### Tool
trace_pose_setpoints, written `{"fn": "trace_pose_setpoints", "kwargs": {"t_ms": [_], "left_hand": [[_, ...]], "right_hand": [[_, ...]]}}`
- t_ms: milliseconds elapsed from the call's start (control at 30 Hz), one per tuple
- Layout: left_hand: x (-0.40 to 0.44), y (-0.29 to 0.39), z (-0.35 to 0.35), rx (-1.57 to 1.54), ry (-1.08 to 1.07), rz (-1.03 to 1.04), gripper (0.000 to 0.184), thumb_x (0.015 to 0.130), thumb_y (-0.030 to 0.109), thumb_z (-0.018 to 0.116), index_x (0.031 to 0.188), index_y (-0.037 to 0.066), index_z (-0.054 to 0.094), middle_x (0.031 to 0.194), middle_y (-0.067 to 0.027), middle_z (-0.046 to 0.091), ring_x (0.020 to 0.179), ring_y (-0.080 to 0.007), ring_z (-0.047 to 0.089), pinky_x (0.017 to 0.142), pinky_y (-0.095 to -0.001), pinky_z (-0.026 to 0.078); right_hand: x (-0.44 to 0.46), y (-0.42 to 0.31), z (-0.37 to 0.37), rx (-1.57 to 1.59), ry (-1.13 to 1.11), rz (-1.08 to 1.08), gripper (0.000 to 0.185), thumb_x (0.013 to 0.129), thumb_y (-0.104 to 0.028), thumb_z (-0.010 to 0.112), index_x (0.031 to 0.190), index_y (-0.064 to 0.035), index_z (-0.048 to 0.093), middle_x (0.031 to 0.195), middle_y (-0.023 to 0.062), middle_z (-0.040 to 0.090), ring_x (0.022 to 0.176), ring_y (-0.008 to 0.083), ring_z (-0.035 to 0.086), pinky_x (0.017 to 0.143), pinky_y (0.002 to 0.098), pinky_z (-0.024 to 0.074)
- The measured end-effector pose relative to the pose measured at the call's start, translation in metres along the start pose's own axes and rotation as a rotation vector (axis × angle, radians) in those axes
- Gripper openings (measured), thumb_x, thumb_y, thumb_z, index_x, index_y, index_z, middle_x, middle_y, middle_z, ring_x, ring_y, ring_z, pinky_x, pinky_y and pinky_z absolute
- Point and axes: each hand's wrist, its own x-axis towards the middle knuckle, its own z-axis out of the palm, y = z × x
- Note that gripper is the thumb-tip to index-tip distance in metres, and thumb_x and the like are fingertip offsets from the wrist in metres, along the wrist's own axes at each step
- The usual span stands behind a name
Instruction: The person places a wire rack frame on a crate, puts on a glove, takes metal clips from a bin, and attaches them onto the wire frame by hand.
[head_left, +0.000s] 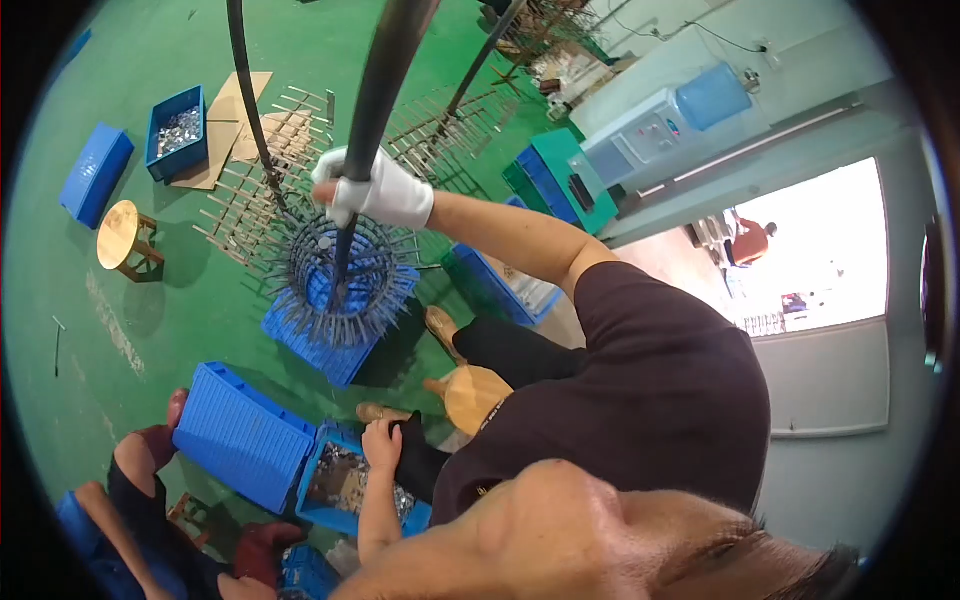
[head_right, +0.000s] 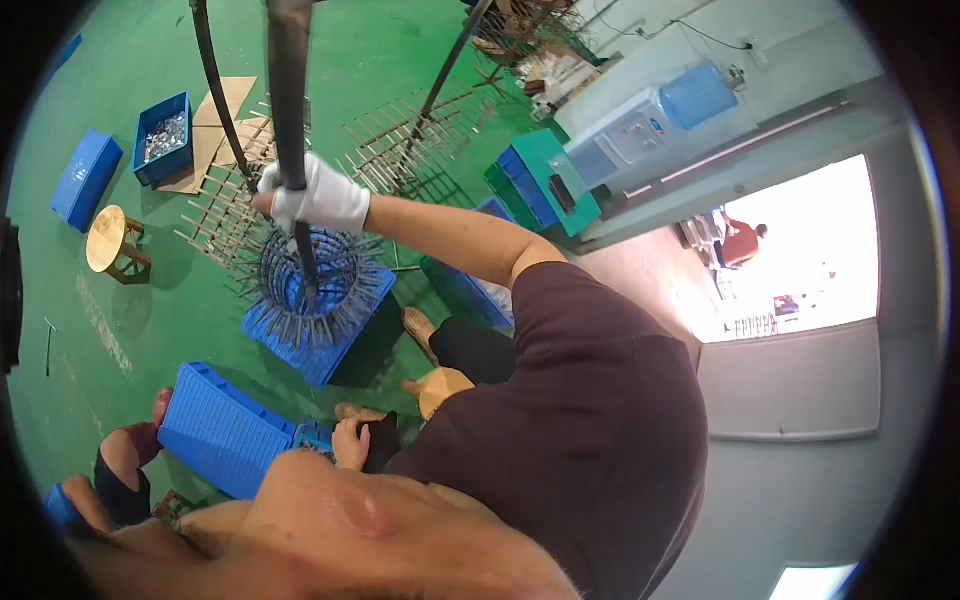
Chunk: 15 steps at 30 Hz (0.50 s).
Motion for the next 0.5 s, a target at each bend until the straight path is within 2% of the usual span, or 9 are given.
{"fn": "trace_pose_setpoints", "kwargs": {"t_ms": [100, 133, 167, 233, 267, 400, 433, 467, 500], "left_hand": [[0.064, -0.006, 0.070, -0.023, -0.274, -0.106, 0.036, 0.081, 0.030, 0.067, 0.109, 0.007, 0.065, 0.110, -0.0149, 0.065, 0.104, -0.0345, 0.060, 0.092, -0.0449, 0.047], [0.078, -0.008, 0.110, -0.071, -0.282, -0.103, 0.043, 0.082, 0.035, 0.067, 0.115, 0.007, 0.063, 0.116, -0.0165, 0.063, 0.109, -0.0347, 0.058, 0.097, -0.0437, 0.044], [0.095, -0.014, 0.165, -0.128, -0.285, -0.101, 0.050, 0.082, 0.039, 0.066, 0.121, 0.006, 0.062, 0.122, -0.0180, 0.061, 0.114, -0.0348, 0.057, 0.102, -0.0425, 0.042], [0.124, -0.049, 0.306, 0.105, -0.602, -0.055, 0.053, 0.086, 0.042, 0.060, 0.124, 0.004, 0.060, 0.127, -0.0188, 0.058, 0.118, -0.0350, 0.054, 0.106, -0.0407, 0.038], [0.136, -0.055, 0.334, 0.149, -0.751, -0.031, 0.051, 0.087, 0.041, 0.060, 0.123, 0.004, 0.061, 0.125, -0.0191, 0.059, 0.117, -0.0350, 0.055, 0.104, -0.0406, 0.039], [0.141, -0.081, 0.351, -0.017, -1.005, 0.067, 0.044, 0.088, 0.034, 0.059, 0.118, 0.003, 0.063, 0.120, -0.0203, 0.061, 0.110, -0.0351, 0.058, 0.098, -0.0405, 0.043], [0.139, -0.091, 0.352, -0.101, -1.009, 0.070, 0.042, 0.088, 0.033, 0.058, 0.117, 0.002, 0.064, 0.119, -0.0206, 0.062, 0.108, -0.0351, 0.058, 0.097, -0.0404, 0.043], [0.137, -0.098, 0.355, -0.199, -1.005, 0.072, 0.041, 0.088, 0.031, 0.058, 0.116, 0.002, 0.064, 0.118, -0.0210, 0.062, 0.107, -0.0351, 0.059, 0.095, -0.0404, 0.044], [0.132, -0.104, 0.359, -0.309, -0.981, 0.070, 0.039, 0.089, 0.030, 0.058, 0.115, 0.002, 0.065, 0.116, -0.0213, 0.063, 0.105, -0.0351, 0.059, 0.094, -0.0404, 0.045]], "right_hand": [[0.012, 0.060, 0.001, -0.015, -0.169, 0.000, 0.014, 0.081, -0.011, 0.069, 0.079, -0.0017, 0.060, 0.066, 0.0014, 0.059, 0.061, 0.0084, 0.059, 0.056, 0.0249, 0.0478], [0.011, 0.080, 0.000, -0.012, -0.208, -0.058, 0.015, 0.082, -0.014, 0.070, 0.081, -0.0011, 0.062, 0.065, 0.0023, 0.061, 0.060, 0.0095, 0.060, 0.054, 0.0258, 0.0485], [0.007, 0.076, 0.004, -0.038, -0.226, 0.014, 0.018, 0.080, -0.009, 0.070, 0.075, -0.0022, 0.054, 0.065, -0.0003, 0.055, 0.062, 0.0076, 0.059, 0.057, 0.0248, 0.0470], [0.011, 0.093, 0.006, 0.024, -0.249, -0.044, 0.015, 0.079, -0.006, 0.070, 0.078, -0.0008, 0.056, 0.065, 0.0013, 0.057, 0.060, 0.0087, 0.058, 0.054, 0.0252, 0.0472], [0.010, 0.098, 0.007, 0.097, -0.252, -0.048, 0.013, 0.079, -0.005, 0.070, 0.078, -0.0005, 0.057, 0.064, 0.0020, 0.057, 0.059, 0.0091, 0.059, 0.053, 0.0251, 0.0473], [0.023, 0.118, -0.002, 0.043, -0.353, -0.161, 0.008, 0.079, -0.005, 0.068, 0.078, -0.0002, 0.061, 0.062, 0.0032, 0.059, 0.054, 0.0107, 0.061, 0.050, 0.0254, 0.0494], [0.022, 0.122, -0.003, 0.111, -0.363, -0.111, 0.015, 0.079, -0.012, 0.073, 0.078, -0.0002, 0.063, 0.065, 0.0052, 0.063, 0.053, 0.0104, 0.059, 0.048, 0.0254, 0.0460], [0.027, 0.134, 0.000, 0.201, -0.376, -0.208, 0.018, 0.079, -0.015, 0.073, 0.079, -0.0003, 0.064, 0.064, 0.0052, 0.062, 0.054, 0.0114, 0.059, 0.048, 0.0261, 0.0460], [0.039, 0.142, -0.002, -0.039, -0.415, -0.305, 0.023, 0.079, -0.020, 0.074, 0.083, 0.0002, 0.065, 0.064, 0.0047, 0.063, 0.054, 0.0127, 0.060, 0.050, 0.0268, 0.0470]]}}
